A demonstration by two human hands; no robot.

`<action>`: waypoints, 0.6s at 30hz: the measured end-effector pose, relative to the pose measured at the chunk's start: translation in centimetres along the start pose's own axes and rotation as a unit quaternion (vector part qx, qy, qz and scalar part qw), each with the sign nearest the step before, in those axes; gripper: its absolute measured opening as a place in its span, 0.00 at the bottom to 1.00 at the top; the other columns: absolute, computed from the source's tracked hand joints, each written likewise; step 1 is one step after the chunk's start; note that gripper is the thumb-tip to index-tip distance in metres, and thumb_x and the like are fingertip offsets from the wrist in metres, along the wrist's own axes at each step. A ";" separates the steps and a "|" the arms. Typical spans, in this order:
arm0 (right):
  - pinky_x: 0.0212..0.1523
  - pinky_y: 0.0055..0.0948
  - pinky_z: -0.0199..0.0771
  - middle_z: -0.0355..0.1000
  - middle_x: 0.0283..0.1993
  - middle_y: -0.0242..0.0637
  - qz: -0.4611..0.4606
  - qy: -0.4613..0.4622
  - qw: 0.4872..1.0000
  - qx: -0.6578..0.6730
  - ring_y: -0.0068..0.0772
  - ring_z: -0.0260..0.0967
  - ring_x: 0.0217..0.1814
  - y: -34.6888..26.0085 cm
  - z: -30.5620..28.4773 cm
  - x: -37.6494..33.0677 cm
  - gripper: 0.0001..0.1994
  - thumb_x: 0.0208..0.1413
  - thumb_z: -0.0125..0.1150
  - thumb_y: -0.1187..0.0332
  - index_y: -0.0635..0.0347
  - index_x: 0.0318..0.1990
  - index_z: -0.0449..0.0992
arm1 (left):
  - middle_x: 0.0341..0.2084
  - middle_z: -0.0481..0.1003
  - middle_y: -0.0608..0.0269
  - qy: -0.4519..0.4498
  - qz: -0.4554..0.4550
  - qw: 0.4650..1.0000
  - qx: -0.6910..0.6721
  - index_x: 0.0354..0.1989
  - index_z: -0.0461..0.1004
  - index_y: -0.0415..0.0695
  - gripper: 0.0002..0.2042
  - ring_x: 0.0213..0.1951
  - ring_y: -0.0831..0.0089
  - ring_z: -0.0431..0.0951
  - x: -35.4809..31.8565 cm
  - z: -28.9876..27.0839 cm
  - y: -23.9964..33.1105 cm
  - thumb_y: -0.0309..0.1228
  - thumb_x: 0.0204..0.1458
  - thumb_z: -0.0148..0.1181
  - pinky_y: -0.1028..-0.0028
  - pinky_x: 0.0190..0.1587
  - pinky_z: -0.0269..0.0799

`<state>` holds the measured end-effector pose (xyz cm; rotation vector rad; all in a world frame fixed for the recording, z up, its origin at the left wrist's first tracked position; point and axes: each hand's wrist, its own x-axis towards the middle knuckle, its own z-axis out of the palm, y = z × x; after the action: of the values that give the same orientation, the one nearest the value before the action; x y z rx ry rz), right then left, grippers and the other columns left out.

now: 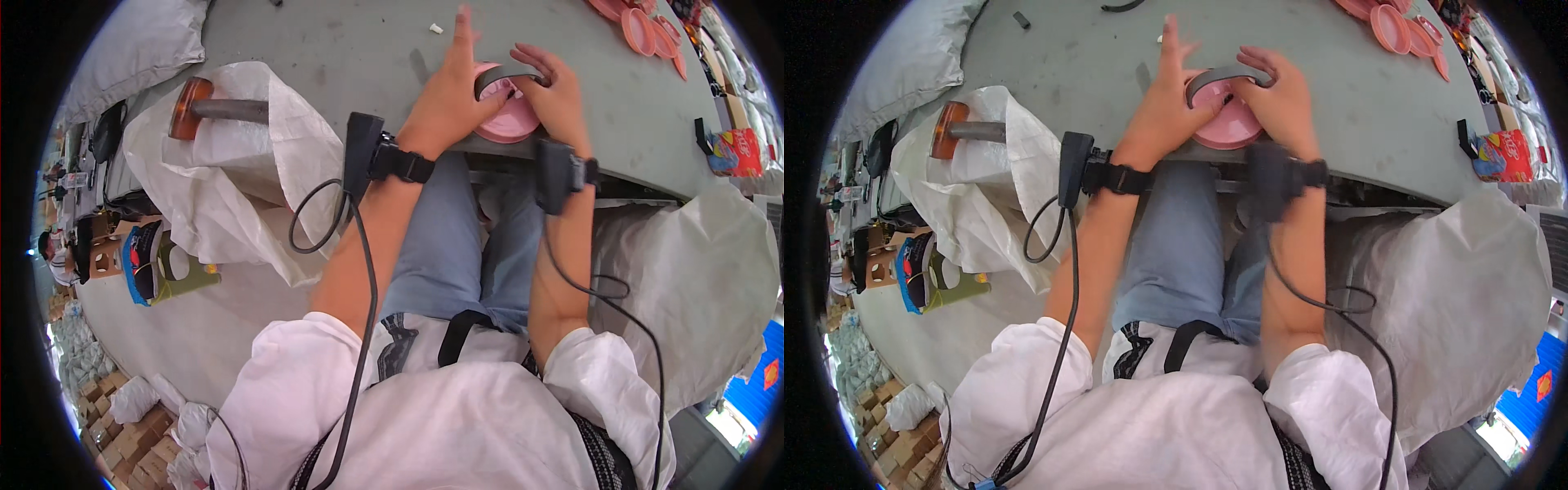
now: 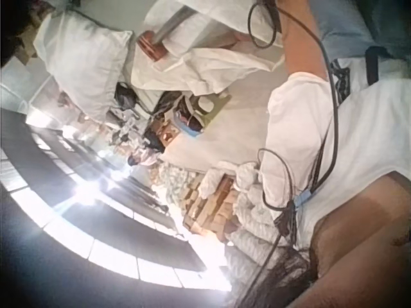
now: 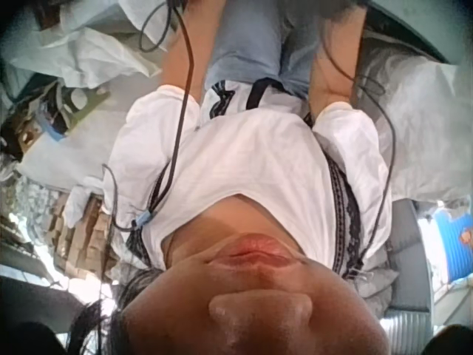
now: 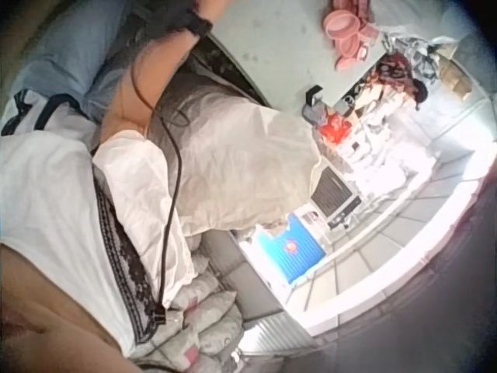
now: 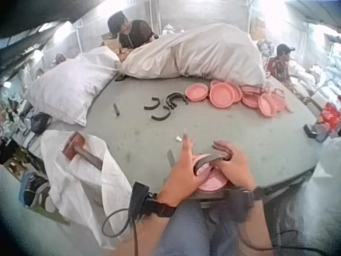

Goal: Assembling rubber seals into the grooves of pink plastic lids.

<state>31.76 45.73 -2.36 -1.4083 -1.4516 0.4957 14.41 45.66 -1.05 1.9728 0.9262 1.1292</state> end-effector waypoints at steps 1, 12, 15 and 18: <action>0.48 0.26 0.69 0.76 0.44 0.44 0.023 -0.068 0.992 0.099 0.31 0.73 0.46 -0.8 -0.6 -0.2 0.19 0.49 0.64 0.62 0.64 0.46 0.76 | 0.55 0.65 0.44 -0.011 -0.071 0.995 -0.063 0.68 0.25 0.46 0.57 0.51 0.58 0.73 0.0 -0.3 0.0 0.33 0.39 0.69 0.67 0.53 0.67; 0.34 0.25 0.71 0.76 0.30 0.40 0.096 -0.078 0.992 0.035 0.25 0.72 0.31 -3.2 0.2 0.5 0.17 0.52 0.62 0.62 0.68 0.42 0.76 | 0.47 0.73 0.57 0.026 -0.039 0.987 0.154 0.69 0.39 0.44 0.54 0.52 0.58 0.70 -0.1 0.3 -0.9 0.44 0.36 0.69 0.44 0.61 0.46; 0.33 0.25 0.71 0.76 0.30 0.39 0.068 -0.057 0.996 0.013 0.26 0.72 0.31 -2.1 0.3 0.3 0.16 0.52 0.61 0.61 0.68 0.39 0.77 | 0.48 0.73 0.57 0.005 -0.045 0.983 0.177 0.67 0.48 0.45 0.46 0.53 0.58 0.69 0.0 1.0 -1.3 0.44 0.40 0.66 0.44 0.61 0.47; 0.33 0.26 0.70 0.76 0.29 0.39 0.053 -0.046 0.997 0.044 0.26 0.71 0.30 -2.7 0.5 0.8 0.16 0.52 0.61 0.60 0.68 0.37 0.77 | 0.49 0.72 0.56 0.002 -0.027 0.975 0.219 0.63 0.57 0.47 0.36 0.53 0.58 0.70 0.0 -0.1 -0.7 0.43 0.45 0.61 0.46 0.61 0.47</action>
<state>30.14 46.06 -0.05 -1.4138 -1.4151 0.6913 14.13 46.09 -1.59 2.2716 1.3117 0.9559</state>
